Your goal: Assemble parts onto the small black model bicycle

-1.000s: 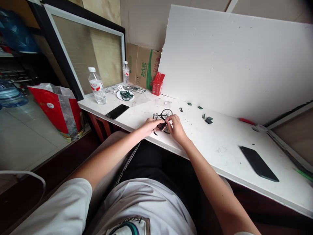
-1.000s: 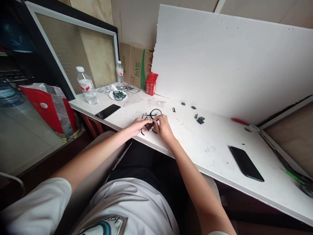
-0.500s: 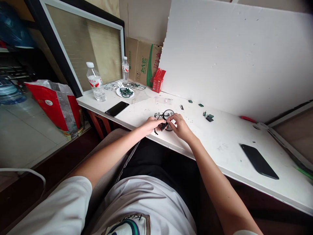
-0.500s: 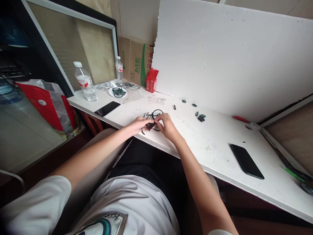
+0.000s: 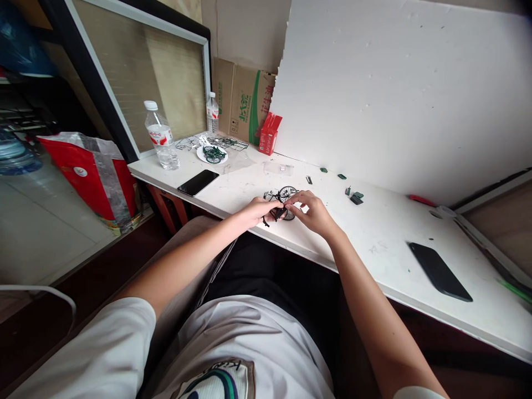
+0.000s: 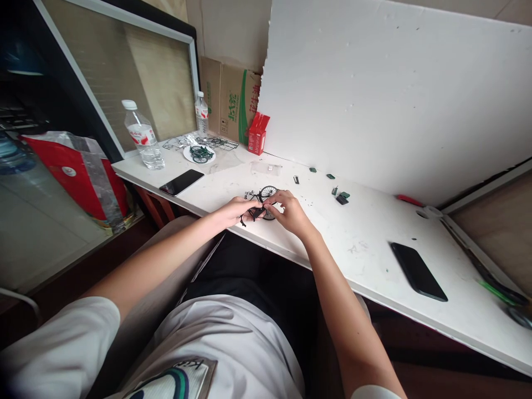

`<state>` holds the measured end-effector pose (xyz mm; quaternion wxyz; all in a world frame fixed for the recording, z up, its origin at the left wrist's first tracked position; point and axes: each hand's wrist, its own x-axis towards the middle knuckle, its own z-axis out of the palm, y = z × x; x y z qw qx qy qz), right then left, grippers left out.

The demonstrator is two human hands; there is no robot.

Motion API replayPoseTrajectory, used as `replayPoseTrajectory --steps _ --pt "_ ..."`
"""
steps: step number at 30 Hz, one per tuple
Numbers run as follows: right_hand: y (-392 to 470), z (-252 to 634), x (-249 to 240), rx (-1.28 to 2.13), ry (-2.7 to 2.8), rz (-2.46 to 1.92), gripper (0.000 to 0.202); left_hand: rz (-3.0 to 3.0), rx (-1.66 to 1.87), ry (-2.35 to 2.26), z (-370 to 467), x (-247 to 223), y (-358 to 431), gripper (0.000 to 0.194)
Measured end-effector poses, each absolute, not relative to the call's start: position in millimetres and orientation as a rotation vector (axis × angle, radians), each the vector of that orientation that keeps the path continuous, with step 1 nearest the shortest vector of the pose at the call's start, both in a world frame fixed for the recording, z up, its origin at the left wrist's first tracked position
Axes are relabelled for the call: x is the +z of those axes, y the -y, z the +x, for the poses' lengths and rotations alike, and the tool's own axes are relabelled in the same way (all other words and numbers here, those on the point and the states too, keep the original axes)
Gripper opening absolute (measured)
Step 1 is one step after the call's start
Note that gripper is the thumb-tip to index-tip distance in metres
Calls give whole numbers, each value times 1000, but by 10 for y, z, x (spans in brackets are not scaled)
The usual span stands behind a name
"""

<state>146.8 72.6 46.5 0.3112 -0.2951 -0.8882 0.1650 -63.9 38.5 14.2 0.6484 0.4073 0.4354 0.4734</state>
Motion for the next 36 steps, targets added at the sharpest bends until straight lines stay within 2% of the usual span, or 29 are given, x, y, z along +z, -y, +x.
replayPoseTrajectory --steps 6,11,15,18,21,26,31,34,36 --pt "-737 1469 488 458 2296 -787 44 941 1088 -960 -630 166 -353 21" --pt "-867 1668 515 360 2198 -1090 53 911 1100 -964 -628 241 -314 17" --pt "-975 1897 466 416 2363 -1536 41 887 1126 -999 -635 266 -313 20" --pt "-1038 1985 375 464 2438 -1675 31 890 1132 -1041 -639 258 -322 23" --pt "-1106 2026 259 348 2463 -1677 24 907 1118 -1039 -645 241 -335 23" --pt "-1162 2067 131 183 2399 -1655 33 914 1091 -1019 -649 220 -360 21" --pt "-1114 2030 239 201 2295 -1618 19 937 1085 -991 -656 203 -360 20" --pt "-1086 1967 347 261 2131 -1383 25 931 1083 -957 -659 197 -355 20" --pt "-1064 1902 399 420 1963 -1235 35 927 1079 -964 -659 196 -355 20"
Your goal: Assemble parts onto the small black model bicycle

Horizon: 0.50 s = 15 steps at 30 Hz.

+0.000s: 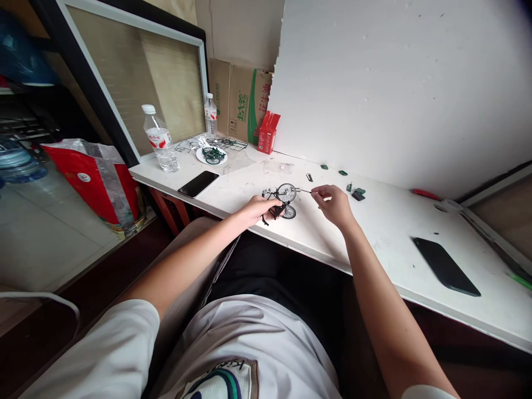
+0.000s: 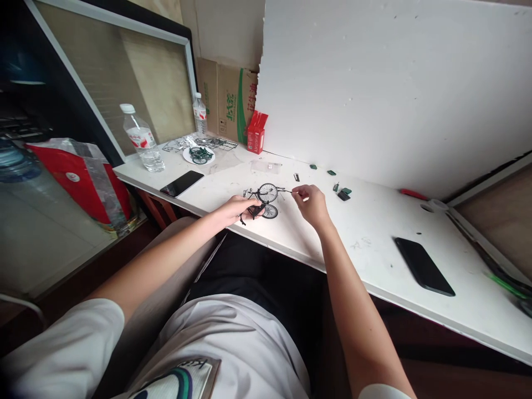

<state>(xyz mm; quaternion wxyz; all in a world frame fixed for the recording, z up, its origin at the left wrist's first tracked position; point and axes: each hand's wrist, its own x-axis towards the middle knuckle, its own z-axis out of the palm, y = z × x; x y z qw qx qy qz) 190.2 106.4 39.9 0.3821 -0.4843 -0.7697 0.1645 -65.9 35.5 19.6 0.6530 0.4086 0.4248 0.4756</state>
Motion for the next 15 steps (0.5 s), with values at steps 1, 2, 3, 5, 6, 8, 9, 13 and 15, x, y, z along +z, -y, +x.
replayPoseTrajectory --steps 1,2,3,5,6,8,9,13,15 --pt "-1051 1862 418 519 1881 -1177 41 930 1078 -974 -657 197 -355 21" --pt "-1034 1817 430 613 1804 -1127 46 935 1076 -983 -656 198 -354 21" --pt "-1015 1769 438 686 1740 -1083 51 940 1073 -990 -655 199 -353 21" --pt "-966 1667 443 753 1643 -1003 57 935 1065 -997 -654 202 -349 21" --pt "-935 1616 442 765 1616 -968 59 927 1057 -1001 -655 203 -348 20" --pt "-863 1524 437 788 1618 -902 60 918 1041 -1009 -658 202 -347 19" --pt "-823 1485 434 808 1638 -873 59 918 1034 -1018 -660 200 -349 19" --pt "-689 1393 419 876 1763 -816 56 929 1030 -1063 -660 196 -365 21" --pt "-657 1378 403 872 1807 -832 55 937 1031 -1070 -657 198 -370 21"
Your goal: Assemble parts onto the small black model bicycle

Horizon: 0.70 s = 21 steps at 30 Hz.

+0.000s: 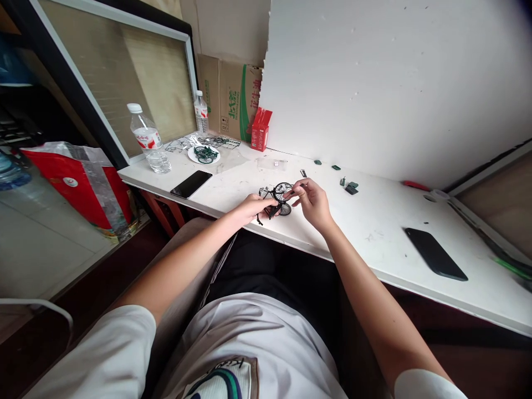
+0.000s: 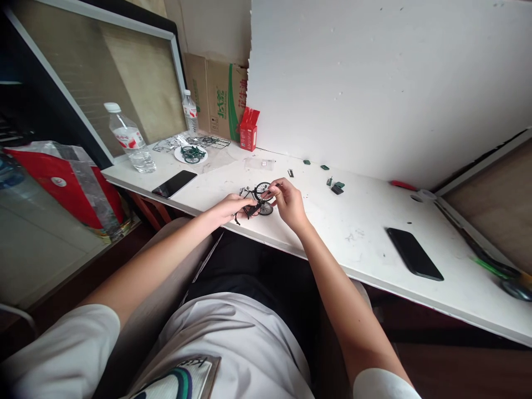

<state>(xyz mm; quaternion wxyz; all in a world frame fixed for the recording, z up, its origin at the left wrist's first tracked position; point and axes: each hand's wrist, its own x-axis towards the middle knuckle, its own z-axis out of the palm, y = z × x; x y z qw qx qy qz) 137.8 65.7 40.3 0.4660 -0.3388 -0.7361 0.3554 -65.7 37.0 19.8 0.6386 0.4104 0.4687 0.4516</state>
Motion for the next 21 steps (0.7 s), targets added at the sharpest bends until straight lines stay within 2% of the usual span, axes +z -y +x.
replayPoseTrajectory --steps 21 --pt "-740 1392 241 878 1841 -735 45 947 1018 -1097 -638 210 -359 15"
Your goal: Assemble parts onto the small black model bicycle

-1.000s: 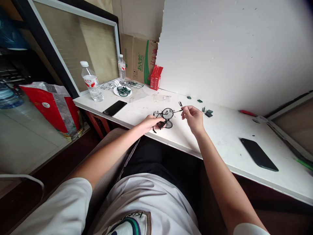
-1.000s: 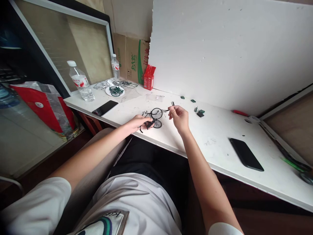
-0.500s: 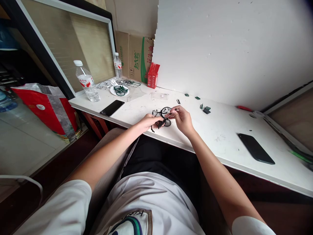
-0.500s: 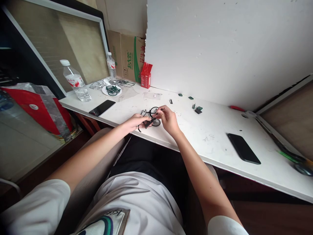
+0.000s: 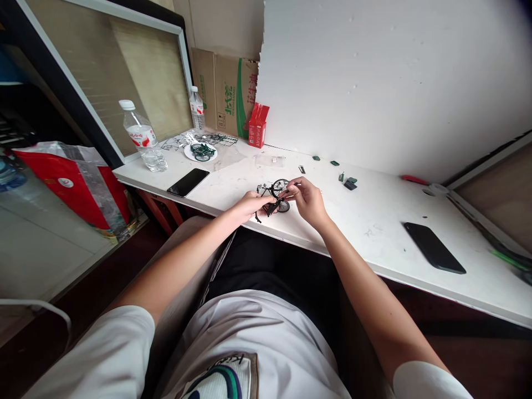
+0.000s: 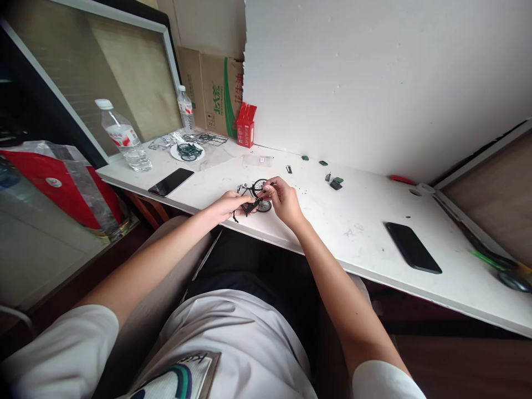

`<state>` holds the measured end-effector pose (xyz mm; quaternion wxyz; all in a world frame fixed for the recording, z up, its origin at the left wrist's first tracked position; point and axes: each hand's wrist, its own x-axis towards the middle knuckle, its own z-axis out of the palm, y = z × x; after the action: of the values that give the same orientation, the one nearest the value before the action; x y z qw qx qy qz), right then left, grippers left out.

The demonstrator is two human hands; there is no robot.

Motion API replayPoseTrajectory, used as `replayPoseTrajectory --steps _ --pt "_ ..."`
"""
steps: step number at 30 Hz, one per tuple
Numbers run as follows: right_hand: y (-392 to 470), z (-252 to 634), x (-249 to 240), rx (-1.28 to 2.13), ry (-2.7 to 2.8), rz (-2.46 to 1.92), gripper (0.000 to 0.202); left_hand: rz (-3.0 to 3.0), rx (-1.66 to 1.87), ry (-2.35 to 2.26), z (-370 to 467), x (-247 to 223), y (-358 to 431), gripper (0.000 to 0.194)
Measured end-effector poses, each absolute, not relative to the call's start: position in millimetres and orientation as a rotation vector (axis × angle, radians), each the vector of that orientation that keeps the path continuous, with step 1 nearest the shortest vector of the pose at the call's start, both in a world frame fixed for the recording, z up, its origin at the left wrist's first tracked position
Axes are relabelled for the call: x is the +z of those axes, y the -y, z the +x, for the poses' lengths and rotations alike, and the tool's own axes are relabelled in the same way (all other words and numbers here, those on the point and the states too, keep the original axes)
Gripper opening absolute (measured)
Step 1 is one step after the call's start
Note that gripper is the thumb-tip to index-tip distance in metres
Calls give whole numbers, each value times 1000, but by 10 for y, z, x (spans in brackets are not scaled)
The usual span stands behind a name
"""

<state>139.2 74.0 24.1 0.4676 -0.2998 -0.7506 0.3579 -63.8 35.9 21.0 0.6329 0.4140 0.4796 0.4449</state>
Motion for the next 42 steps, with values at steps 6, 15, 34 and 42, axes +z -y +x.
replayPoseTrajectory --steps 6,15,34,42 --pt "-740 1386 237 895 1835 -733 45 956 1007 -1104 -639 202 -364 16" --pt "-722 1389 268 870 1890 -719 46 957 1015 -1085 -640 210 -348 18" --pt "-658 1398 329 703 2024 -693 43 983 1010 -1086 -652 165 -380 21" --pt "-671 1408 320 740 1998 -718 44 994 1012 -1086 -661 143 -400 23"
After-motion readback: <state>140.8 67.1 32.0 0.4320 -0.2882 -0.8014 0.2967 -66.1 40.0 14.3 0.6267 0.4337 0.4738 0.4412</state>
